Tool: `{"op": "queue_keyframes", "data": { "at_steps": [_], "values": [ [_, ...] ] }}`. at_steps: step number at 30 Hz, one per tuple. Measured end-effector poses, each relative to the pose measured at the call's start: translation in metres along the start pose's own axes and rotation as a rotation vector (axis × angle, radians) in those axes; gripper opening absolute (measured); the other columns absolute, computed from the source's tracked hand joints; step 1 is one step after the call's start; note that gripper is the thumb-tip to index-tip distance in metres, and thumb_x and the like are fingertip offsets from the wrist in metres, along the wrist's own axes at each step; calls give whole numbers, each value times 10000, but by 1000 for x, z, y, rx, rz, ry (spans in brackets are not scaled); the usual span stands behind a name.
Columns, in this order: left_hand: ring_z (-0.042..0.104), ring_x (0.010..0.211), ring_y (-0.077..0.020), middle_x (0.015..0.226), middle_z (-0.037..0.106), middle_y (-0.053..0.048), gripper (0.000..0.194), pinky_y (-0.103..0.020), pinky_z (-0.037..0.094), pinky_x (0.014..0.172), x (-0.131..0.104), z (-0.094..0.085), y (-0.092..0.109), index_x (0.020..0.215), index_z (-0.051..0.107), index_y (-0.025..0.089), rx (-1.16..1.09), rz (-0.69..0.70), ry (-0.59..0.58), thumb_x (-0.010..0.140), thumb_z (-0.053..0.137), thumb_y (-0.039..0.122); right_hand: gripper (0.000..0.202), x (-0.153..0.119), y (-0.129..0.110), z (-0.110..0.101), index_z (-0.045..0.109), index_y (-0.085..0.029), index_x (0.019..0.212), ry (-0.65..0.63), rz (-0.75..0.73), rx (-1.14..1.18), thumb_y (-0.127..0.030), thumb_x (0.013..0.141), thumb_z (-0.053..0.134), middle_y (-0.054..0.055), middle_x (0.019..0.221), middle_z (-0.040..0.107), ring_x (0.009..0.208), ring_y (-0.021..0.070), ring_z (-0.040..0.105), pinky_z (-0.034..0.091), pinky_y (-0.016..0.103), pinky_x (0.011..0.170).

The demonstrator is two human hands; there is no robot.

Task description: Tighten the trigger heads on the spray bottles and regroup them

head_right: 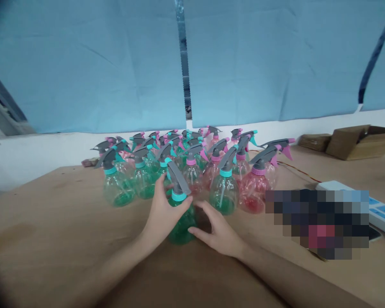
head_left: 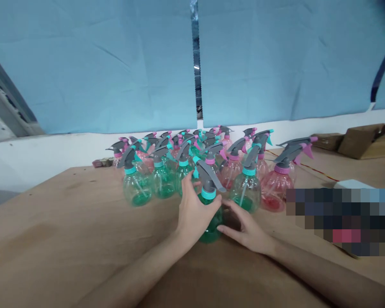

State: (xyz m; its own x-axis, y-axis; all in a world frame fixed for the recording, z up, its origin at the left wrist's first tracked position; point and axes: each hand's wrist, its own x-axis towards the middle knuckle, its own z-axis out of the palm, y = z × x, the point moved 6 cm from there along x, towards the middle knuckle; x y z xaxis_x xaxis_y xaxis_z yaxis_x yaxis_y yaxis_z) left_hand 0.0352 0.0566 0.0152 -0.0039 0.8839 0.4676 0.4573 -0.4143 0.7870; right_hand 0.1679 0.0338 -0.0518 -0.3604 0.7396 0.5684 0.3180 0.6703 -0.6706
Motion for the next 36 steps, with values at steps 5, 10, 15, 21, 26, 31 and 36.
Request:
{"op": "queue_keyframes", "data": {
  "at_steps": [5, 10, 15, 21, 26, 31, 36],
  "values": [
    [605, 872, -227, 966, 619, -65, 593, -398, 446, 792, 3, 1, 4, 1210, 365, 180, -140, -29, -139, 642, 524, 117, 435, -1, -11, 3, 411, -266, 1183, -107, -61, -61, -338, 803, 608, 61, 1063, 561, 1000, 231, 550, 475, 375, 858],
    [631, 773, -215, 786, 670, -38, 561, -369, 459, 766, 10, 8, 3, 1161, 459, 157, -511, -7, -473, 610, 563, 141, 315, 0, -10, -3, 455, -277, 1121, -18, -49, -41, -294, 829, 575, 49, 1049, 500, 1002, 213, 525, 447, 387, 881],
    [638, 807, -253, 885, 688, -84, 529, -382, 486, 689, 15, 12, -14, 1141, 517, 154, -944, -177, -587, 614, 512, 195, 635, -1, 0, 3, 244, -283, 1318, -108, 53, 166, -361, 805, 610, 95, 1320, 398, 1236, 261, 386, 336, 463, 1017],
    [633, 785, -219, 1132, 611, -92, 570, -328, 492, 621, 19, 14, -24, 1176, 492, 190, -1026, -299, -614, 606, 517, 183, 836, -5, 1, 13, 177, -279, 1374, -300, 83, 224, -445, 724, 675, 112, 1413, 325, 1300, 293, 303, 287, 511, 1048],
    [602, 662, -151, 1086, 616, -79, 460, -286, 478, 570, 18, 15, -26, 1095, 541, 191, -996, -362, -558, 637, 582, 189, 818, -4, -3, 13, 166, -264, 1386, -316, 54, 227, -425, 750, 655, 113, 1431, 304, 1304, 291, 302, 294, 496, 1052],
    [594, 611, -146, 783, 649, -36, 269, -280, 482, 564, 18, 15, -31, 881, 581, 155, -1009, -394, -498, 614, 595, 184, 792, -3, -11, 11, 136, -292, 1390, -322, -19, 234, -387, 781, 634, 94, 1431, 305, 1302, 279, 311, 309, 475, 1046],
    [612, 602, -159, 681, 647, -33, 226, -313, 490, 624, 15, 15, -27, 847, 576, 143, -976, -387, -539, 625, 598, 181, 847, -3, -15, 9, 107, -295, 1396, -327, -60, 220, -380, 760, 660, 94, 1476, 205, 1333, 281, 241, 265, 476, 1068]
  ]
}}
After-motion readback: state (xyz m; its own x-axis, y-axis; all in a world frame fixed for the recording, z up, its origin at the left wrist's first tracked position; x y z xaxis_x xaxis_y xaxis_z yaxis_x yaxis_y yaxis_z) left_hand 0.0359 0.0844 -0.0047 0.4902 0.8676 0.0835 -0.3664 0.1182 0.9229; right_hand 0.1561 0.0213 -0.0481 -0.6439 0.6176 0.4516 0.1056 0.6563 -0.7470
